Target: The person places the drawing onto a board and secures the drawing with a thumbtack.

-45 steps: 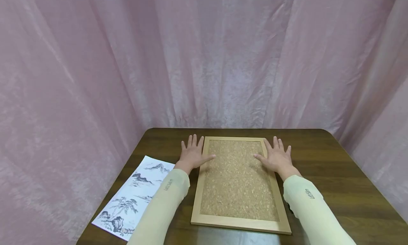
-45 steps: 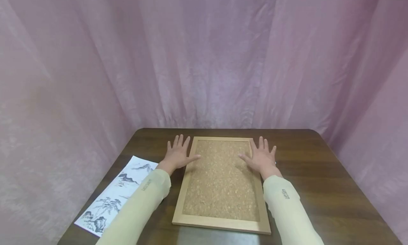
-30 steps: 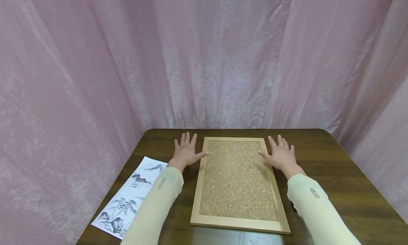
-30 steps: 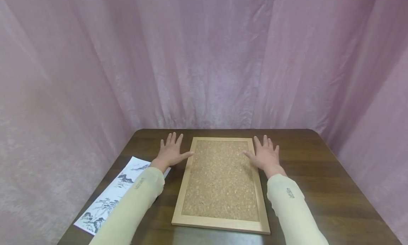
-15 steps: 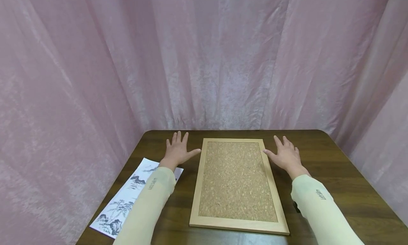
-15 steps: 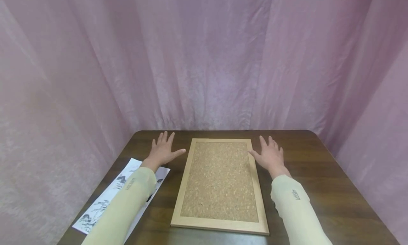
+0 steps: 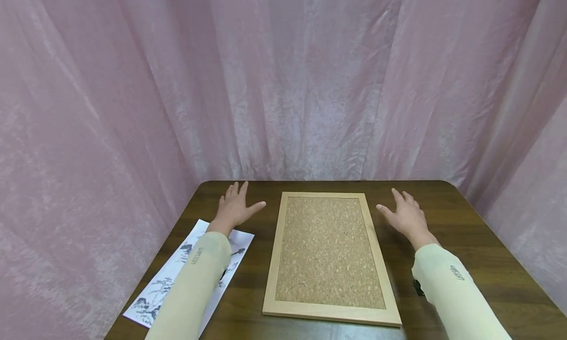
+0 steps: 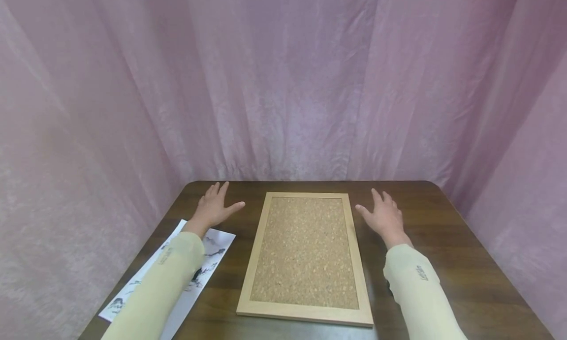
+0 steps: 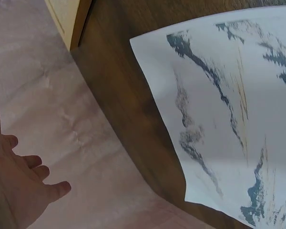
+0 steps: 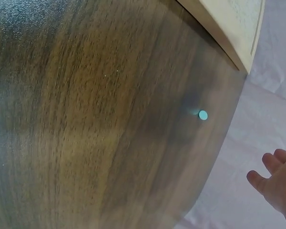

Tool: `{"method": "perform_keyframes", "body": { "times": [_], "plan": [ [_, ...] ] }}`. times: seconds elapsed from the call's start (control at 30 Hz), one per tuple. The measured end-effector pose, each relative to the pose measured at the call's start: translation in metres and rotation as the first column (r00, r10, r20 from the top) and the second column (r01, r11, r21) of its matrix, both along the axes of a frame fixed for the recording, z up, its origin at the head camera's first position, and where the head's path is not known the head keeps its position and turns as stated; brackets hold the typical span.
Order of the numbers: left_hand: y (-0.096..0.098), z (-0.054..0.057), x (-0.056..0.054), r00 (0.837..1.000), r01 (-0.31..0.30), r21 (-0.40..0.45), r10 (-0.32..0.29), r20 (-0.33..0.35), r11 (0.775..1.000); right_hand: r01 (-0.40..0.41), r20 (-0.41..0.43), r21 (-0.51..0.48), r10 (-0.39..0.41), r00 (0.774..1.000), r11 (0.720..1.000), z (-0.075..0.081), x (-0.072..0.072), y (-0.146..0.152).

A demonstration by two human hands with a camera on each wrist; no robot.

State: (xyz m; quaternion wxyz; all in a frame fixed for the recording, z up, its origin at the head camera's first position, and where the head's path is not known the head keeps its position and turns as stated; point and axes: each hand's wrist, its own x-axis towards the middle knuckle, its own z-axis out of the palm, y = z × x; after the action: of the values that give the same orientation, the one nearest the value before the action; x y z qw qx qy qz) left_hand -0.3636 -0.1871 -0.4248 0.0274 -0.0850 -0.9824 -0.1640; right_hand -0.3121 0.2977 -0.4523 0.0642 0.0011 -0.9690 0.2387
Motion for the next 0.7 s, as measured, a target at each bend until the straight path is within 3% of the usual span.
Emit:
{"method": "perform_keyframes", "body": {
  "times": [0.37, 0.7],
  "plan": [
    [-0.025, 0.002, 0.002, 0.999, -0.031, 0.086, 0.028, 0.033, 0.996, 0.015, 0.016, -0.057, -0.014, 1.000, 0.998, -0.004, 0.010, 0.011],
    [-0.061, -0.001, 0.006, 0.995, -0.085, 0.213, 0.072, 0.072, 0.973, 0.048, -0.003, -0.114, -0.048, 0.999, 0.992, -0.008, 0.013, 0.019]
  ]
}}
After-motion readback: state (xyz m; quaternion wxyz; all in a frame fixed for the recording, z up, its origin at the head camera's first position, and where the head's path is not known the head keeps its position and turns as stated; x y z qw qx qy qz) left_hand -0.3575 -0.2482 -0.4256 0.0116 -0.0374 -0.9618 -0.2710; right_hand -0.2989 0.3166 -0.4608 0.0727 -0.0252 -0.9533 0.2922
